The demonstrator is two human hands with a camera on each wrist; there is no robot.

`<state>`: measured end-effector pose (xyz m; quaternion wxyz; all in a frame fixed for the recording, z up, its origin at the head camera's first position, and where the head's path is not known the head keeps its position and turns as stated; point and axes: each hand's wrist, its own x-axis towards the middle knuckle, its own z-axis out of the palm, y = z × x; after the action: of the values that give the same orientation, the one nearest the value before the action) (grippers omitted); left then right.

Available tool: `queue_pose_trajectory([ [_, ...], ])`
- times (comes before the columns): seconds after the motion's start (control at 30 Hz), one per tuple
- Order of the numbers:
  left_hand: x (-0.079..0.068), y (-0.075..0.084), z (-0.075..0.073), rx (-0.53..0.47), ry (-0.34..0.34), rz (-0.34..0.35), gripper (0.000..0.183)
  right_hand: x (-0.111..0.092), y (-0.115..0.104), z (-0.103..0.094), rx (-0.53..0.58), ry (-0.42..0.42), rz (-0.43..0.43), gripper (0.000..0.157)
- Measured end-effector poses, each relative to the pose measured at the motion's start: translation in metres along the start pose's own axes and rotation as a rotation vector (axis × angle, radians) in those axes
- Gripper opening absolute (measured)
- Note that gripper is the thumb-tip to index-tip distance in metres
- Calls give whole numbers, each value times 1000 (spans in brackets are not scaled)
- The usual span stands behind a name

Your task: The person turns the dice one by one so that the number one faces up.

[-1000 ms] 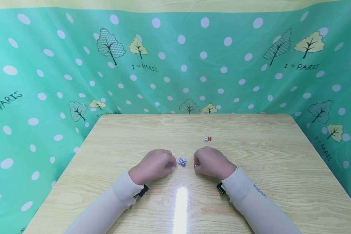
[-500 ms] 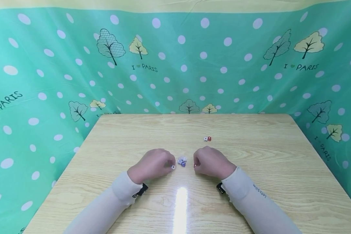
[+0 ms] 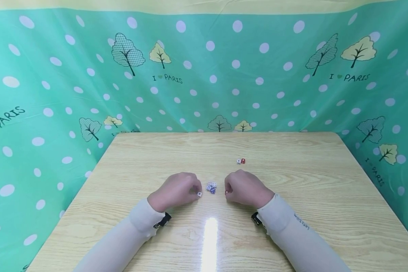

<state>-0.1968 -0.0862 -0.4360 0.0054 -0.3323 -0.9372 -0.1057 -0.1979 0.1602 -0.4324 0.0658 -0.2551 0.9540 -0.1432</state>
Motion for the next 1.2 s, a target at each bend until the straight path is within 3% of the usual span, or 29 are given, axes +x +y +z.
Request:
queue_pose_trajectory([
  [0.5, 0, 0, 1, -16, -6, 3, 5, 0, 0, 0, 0, 1, -3, 18],
  [1.2, 1, -3, -3, -29, -30, -52, 9, 1, 2, -5, -9, 29, -21, 15],
])
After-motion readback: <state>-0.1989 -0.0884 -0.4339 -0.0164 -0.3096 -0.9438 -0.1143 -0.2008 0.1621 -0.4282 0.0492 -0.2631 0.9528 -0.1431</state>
